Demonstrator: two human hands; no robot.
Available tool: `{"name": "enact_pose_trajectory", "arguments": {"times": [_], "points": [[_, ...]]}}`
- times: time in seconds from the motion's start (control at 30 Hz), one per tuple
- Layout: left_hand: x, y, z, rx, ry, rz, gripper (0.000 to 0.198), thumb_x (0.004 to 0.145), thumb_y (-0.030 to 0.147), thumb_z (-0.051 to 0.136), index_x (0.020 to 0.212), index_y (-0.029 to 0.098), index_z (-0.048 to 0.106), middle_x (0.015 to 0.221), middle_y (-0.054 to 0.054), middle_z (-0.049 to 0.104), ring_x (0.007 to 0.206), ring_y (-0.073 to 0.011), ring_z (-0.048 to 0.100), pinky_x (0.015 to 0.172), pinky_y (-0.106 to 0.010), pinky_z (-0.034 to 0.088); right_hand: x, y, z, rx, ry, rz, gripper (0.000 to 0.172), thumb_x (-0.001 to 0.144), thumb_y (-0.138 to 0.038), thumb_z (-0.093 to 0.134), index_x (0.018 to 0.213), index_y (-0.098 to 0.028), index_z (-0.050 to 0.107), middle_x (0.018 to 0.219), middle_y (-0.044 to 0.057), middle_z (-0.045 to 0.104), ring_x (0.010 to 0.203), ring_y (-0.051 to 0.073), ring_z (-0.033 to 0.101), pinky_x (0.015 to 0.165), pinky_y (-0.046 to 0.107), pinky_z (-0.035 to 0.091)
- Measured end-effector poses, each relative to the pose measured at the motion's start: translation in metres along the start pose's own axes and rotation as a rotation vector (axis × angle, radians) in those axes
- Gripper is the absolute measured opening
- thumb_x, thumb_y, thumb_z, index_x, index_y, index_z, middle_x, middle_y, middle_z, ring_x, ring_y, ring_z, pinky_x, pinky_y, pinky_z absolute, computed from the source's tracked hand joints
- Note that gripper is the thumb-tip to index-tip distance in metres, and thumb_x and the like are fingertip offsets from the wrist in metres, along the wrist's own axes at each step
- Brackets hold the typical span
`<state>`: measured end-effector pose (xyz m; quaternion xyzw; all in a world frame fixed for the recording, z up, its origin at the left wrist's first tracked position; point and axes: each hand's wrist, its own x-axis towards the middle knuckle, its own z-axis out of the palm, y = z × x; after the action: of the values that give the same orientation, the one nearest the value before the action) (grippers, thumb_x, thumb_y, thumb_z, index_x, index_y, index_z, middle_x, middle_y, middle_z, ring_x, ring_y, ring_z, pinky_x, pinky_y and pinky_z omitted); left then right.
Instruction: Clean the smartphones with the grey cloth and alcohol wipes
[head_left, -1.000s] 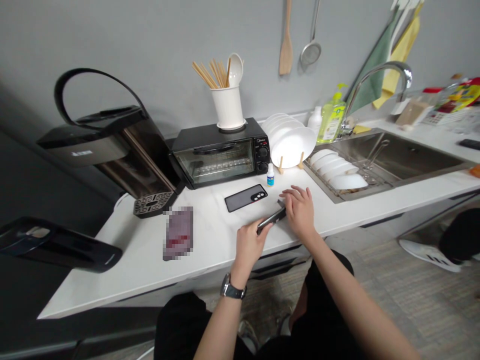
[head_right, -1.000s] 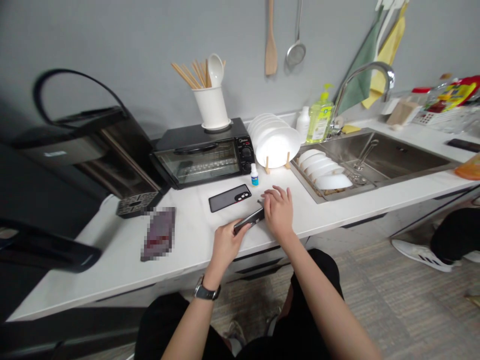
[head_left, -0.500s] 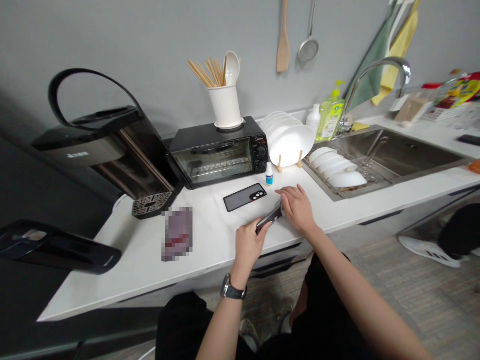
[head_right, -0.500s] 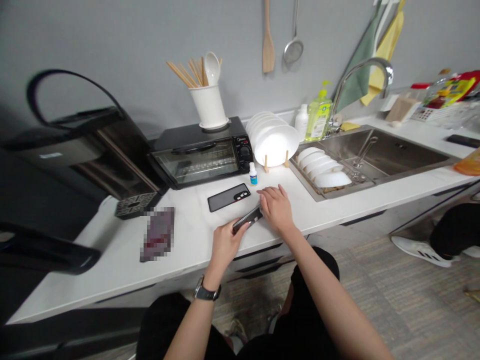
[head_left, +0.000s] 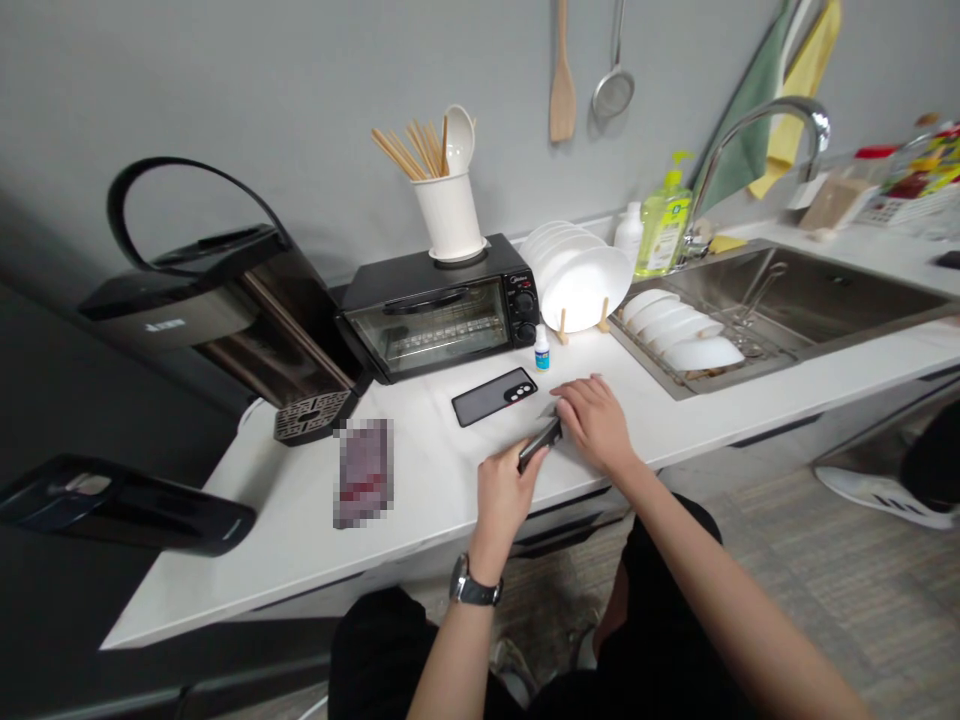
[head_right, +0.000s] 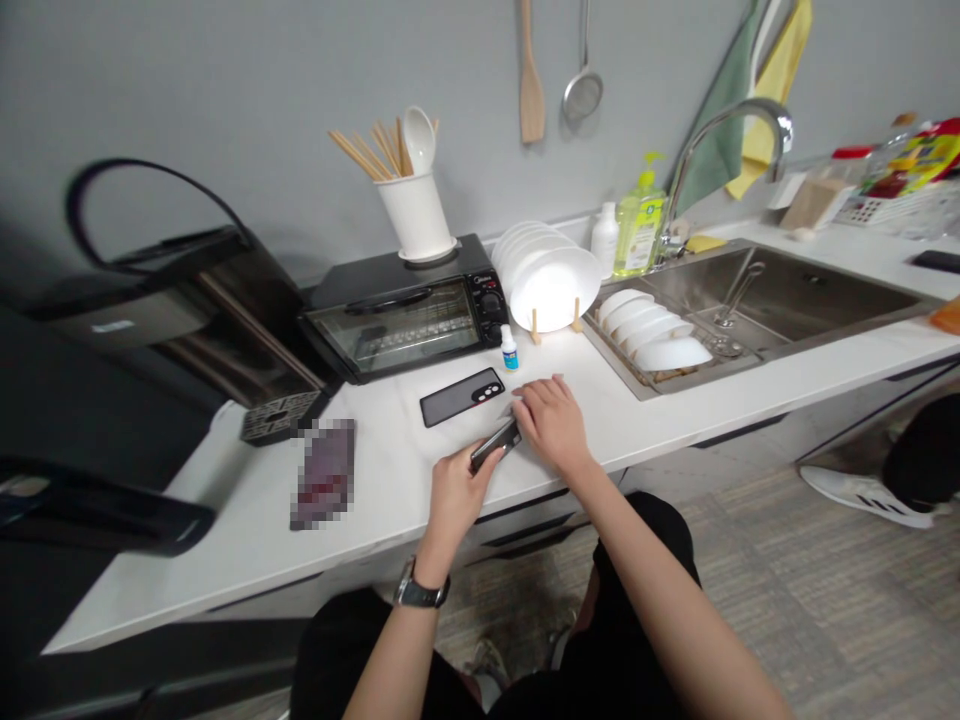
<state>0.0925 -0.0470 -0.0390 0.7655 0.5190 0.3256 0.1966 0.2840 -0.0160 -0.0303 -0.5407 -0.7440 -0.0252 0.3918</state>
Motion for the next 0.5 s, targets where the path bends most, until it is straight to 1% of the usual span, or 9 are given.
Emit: {"name": "enact_pose_trajectory", "arguments": {"times": [0.07,0.1,0.13,0.2,0.23,0.3,0.33,0.4,0.5], "points": [[0.000,0.003,0.000,-0.035,0.025,0.023,0.024,0.101,0.038,0.060,0.110,0.022,0.077,0.091,-0.007,0.081,0.076,-0.0202,0.073,0.074,-0.027,0.052,0.003,0.008,-0.004,-0.007,0.033,0.046,0.034,0.108,-0.031,0.039,0.114,-0.021,0.070,0.113,0.010,0.073,0.113,0.029,0.061,0.117,0.058,0.032],[0.000,0.002,0.001,-0.035,0.030,0.025,0.023,0.101,0.036,0.061,0.108,0.022,0.077,0.090,-0.006,0.080,0.076,-0.0201,0.073,0.074,-0.027,0.052,0.001,0.003,-0.003,0.002,0.036,0.043,0.033,0.108,-0.030,0.039,0.114,-0.021,0.070,0.116,0.010,0.072,0.117,0.029,0.060,0.119,0.059,0.029],[0.000,0.000,0.002,-0.027,0.031,0.023,0.020,0.100,0.032,0.061,0.105,0.022,0.078,0.088,-0.006,0.080,0.075,-0.0200,0.073,0.074,-0.027,0.052,-0.004,-0.009,0.000,0.021,0.028,0.022,0.032,0.108,-0.030,0.039,0.117,-0.022,0.070,0.119,0.009,0.071,0.121,0.029,0.059,0.122,0.058,0.025],[-0.001,-0.006,0.005,0.002,0.031,0.008,0.018,0.097,0.020,0.060,0.093,0.020,0.077,0.082,-0.006,0.078,0.072,-0.0201,0.071,0.071,-0.028,0.052,-0.018,-0.042,0.009,0.070,-0.012,-0.047,0.031,0.107,-0.030,0.042,0.122,-0.023,0.068,0.123,0.007,0.071,0.124,0.027,0.058,0.125,0.055,0.021],[-0.002,-0.010,0.007,0.020,0.036,-0.006,0.020,0.095,0.015,0.058,0.088,0.019,0.076,0.080,-0.006,0.077,0.072,-0.0205,0.070,0.071,-0.028,0.053,-0.026,-0.060,0.014,0.123,-0.061,-0.109,0.032,0.106,-0.032,0.044,0.127,-0.022,0.065,0.126,0.008,0.070,0.125,0.027,0.057,0.126,0.055,0.019],[-0.004,-0.016,0.008,0.047,0.050,-0.033,0.023,0.092,0.008,0.055,0.084,0.017,0.074,0.080,-0.006,0.076,0.074,-0.0215,0.070,0.070,-0.029,0.053,-0.036,-0.085,0.020,0.173,-0.129,-0.199,0.039,0.105,-0.038,0.049,0.137,-0.018,0.059,0.135,0.010,0.067,0.128,0.027,0.055,0.125,0.052,0.022],[-0.004,-0.017,0.008,0.050,0.049,-0.037,0.023,0.091,0.007,0.055,0.083,0.017,0.074,0.080,-0.006,0.076,0.074,-0.0216,0.070,0.070,-0.029,0.053,-0.038,-0.089,0.022,0.171,-0.150,-0.233,0.043,0.104,-0.039,0.050,0.141,-0.017,0.056,0.137,0.011,0.065,0.128,0.027,0.055,0.123,0.050,0.025],[-0.004,-0.015,0.005,0.048,0.032,-0.031,0.020,0.091,0.009,0.058,0.083,0.017,0.074,0.077,-0.005,0.075,0.071,-0.0208,0.069,0.067,-0.028,0.052,-0.034,-0.076,0.019,0.108,-0.144,-0.240,0.045,0.105,-0.041,0.050,0.142,-0.015,0.055,0.134,0.012,0.067,0.122,0.028,0.057,0.117,0.049,0.032],[-0.001,-0.004,0.000,-0.004,-0.003,0.007,0.017,0.097,0.022,0.061,0.093,0.019,0.077,0.078,-0.003,0.076,0.069,-0.0190,0.070,0.068,-0.026,0.051,-0.016,-0.028,0.006,-0.023,-0.061,-0.103,0.035,0.106,-0.040,0.047,0.126,-0.017,0.065,0.116,0.011,0.072,0.108,0.028,0.060,0.109,0.048,0.038]]}}
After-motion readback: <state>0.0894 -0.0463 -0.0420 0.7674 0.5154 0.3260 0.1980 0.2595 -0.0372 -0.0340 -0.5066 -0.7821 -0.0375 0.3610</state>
